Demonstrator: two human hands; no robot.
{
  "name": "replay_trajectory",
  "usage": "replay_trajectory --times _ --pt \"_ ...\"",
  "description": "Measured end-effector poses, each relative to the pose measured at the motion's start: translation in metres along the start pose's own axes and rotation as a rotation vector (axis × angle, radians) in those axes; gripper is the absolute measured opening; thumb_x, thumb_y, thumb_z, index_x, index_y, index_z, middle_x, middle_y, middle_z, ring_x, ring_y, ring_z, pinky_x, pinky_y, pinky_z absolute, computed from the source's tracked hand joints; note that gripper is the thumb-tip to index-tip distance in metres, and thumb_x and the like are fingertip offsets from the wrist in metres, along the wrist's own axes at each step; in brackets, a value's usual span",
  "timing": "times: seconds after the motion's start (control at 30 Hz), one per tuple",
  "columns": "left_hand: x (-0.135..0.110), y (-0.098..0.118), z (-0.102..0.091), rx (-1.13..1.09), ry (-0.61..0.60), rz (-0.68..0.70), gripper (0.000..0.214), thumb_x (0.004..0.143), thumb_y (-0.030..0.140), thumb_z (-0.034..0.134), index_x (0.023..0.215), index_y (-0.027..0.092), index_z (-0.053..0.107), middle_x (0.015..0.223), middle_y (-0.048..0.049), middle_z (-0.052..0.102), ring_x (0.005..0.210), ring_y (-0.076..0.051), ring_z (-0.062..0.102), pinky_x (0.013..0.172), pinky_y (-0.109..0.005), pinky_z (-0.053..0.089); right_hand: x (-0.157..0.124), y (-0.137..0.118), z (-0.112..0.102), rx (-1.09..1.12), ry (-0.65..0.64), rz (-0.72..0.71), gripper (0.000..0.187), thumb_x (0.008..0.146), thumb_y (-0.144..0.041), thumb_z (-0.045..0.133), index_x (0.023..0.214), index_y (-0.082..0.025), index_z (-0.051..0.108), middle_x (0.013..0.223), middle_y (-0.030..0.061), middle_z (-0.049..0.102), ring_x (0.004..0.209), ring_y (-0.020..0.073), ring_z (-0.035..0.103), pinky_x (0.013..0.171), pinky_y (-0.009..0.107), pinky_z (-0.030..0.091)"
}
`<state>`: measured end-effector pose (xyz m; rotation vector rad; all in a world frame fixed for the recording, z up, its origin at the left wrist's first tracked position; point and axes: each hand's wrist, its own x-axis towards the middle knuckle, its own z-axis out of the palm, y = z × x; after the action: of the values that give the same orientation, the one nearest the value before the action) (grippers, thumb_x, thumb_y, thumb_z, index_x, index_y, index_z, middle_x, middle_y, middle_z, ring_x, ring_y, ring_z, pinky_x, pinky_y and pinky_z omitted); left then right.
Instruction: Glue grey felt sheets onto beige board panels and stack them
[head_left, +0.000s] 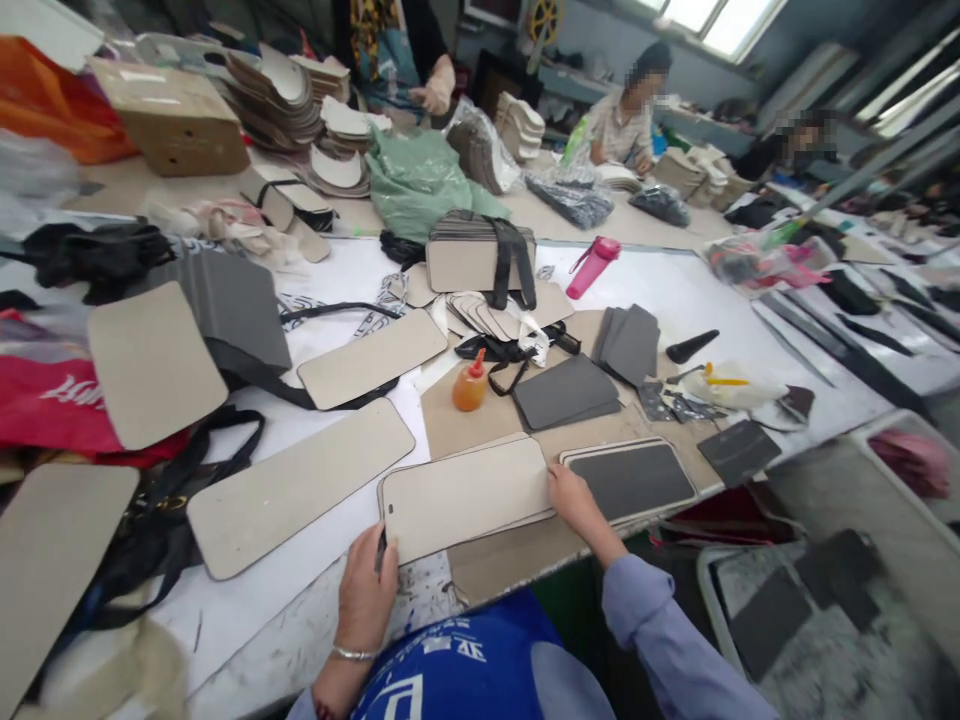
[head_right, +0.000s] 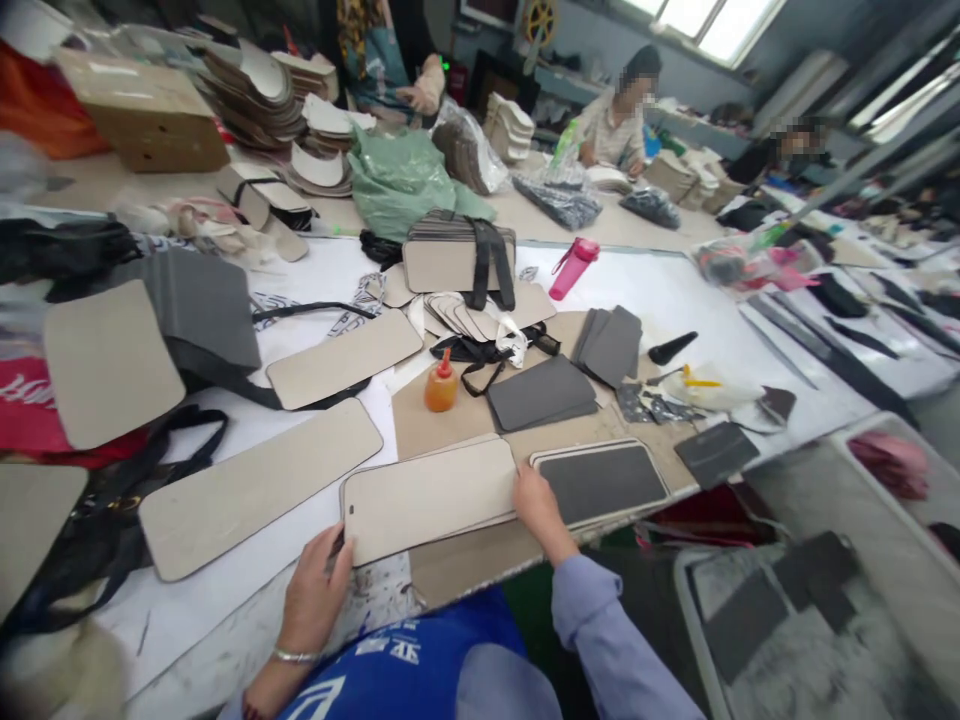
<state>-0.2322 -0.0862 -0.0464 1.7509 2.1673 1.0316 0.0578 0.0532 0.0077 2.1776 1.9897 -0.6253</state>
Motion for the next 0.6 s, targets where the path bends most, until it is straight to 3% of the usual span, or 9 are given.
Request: replay_trajectory --times 0.13,0.27,0.43,0.6 --pt "0.002 -0.005 -0.002 -0.011 -0.005 0.069 0.027 0.086 0.033 0.04 0.106 0.018 0.052 0.094 -0.0089 0.06 0.086 -0.022 0.058 0.076 -0.039 0.05 -0.012 0.0 -0.001 -0.016 0.033 0.045 0.027 0.084 -0.012 0.036 0.094 -0.016 0.061 0.095 0.0114 0.065 0.089 0.018 0.06 0.074 0.025 0.038" --pt "-0.001 -0.011 -0.002 -0.023 -0.049 0.03 0.032 0.086 0.038 0.038 0.106 0.018 0.052 0.097 -0.0099 0.061 0.087 -0.023 0.058 0.076 -0.039 0.05 -0.005 0.007 -0.019 -0.044 0.075 0.026 0.025 0.086 -0.017 0.038 0.099 -0.016 0.06 0.101 0.0103 0.064 0.094 0.0174 0.058 0.079 0.024 0.037" --pt "-0.011 -0.009 0.0 0.007 -0.067 -0.127 0.037 0.083 0.043 0.038 0.103 0.018 0.055 0.1 -0.0087 0.063 0.091 -0.023 0.059 0.082 -0.038 0.048 0.043 0.004 -0.049 -0.102 0.135 -0.028 0.027 0.085 -0.028 0.046 0.106 -0.014 0.055 0.105 0.0118 0.061 0.1 0.0194 0.053 0.083 0.027 0.037" --pt "-0.025 0.01 0.002 0.062 -0.114 -0.304 0.048 0.076 0.049 0.039 0.103 0.014 0.057 0.106 -0.0125 0.061 0.1 -0.026 0.056 0.092 -0.039 0.043 0.087 -0.012 -0.052 -0.161 0.144 -0.061 0.049 0.073 -0.048 0.059 0.109 -0.014 0.052 0.108 0.0155 0.055 0.104 0.0285 0.048 0.082 0.037 0.039"
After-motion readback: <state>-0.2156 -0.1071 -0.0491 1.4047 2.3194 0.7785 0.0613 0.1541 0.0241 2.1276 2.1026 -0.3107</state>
